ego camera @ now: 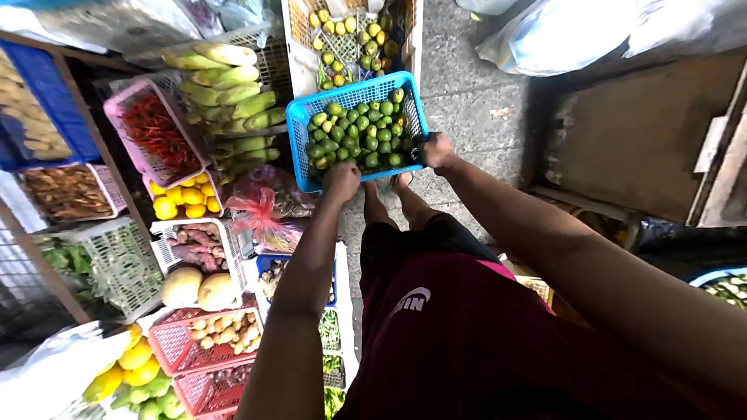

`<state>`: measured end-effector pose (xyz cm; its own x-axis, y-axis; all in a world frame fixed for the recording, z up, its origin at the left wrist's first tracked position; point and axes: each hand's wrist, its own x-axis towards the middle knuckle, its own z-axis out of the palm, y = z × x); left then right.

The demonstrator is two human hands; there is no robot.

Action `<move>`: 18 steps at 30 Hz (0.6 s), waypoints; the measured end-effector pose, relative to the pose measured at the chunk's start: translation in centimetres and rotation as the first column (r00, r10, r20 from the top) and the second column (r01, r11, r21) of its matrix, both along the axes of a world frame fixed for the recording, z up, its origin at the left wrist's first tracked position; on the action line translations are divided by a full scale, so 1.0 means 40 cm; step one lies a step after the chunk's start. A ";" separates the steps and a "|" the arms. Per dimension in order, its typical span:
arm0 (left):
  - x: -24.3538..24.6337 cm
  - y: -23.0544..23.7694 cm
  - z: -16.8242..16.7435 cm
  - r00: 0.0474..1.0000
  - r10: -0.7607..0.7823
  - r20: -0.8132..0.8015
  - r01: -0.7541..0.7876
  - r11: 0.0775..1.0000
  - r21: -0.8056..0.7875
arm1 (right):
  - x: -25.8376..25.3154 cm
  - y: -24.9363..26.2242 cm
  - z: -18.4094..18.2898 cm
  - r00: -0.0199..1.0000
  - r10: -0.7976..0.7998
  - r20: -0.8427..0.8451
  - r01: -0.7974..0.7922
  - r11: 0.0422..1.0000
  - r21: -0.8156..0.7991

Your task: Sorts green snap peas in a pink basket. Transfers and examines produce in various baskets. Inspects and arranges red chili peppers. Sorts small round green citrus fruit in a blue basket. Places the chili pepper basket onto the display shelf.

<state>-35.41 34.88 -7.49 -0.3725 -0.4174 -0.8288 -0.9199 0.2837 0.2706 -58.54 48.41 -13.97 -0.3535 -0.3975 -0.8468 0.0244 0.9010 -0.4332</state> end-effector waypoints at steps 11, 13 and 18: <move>-0.119 0.048 -0.044 0.954 -0.252 0.160 0.260 0.965 -0.034 | 0.034 0.041 0.035 0.996 -0.033 -0.087 0.026 0.997 -0.079; -0.142 0.058 -0.040 0.957 -0.212 0.199 0.224 0.974 -0.040 | 0.033 0.040 0.035 0.994 -0.051 -0.094 0.043 0.995 -0.086; -0.114 0.078 -0.078 0.990 0.013 0.138 -0.009 1.000 -0.030 | 0.042 0.046 0.046 0.992 -0.040 -0.122 0.029 0.995 -0.092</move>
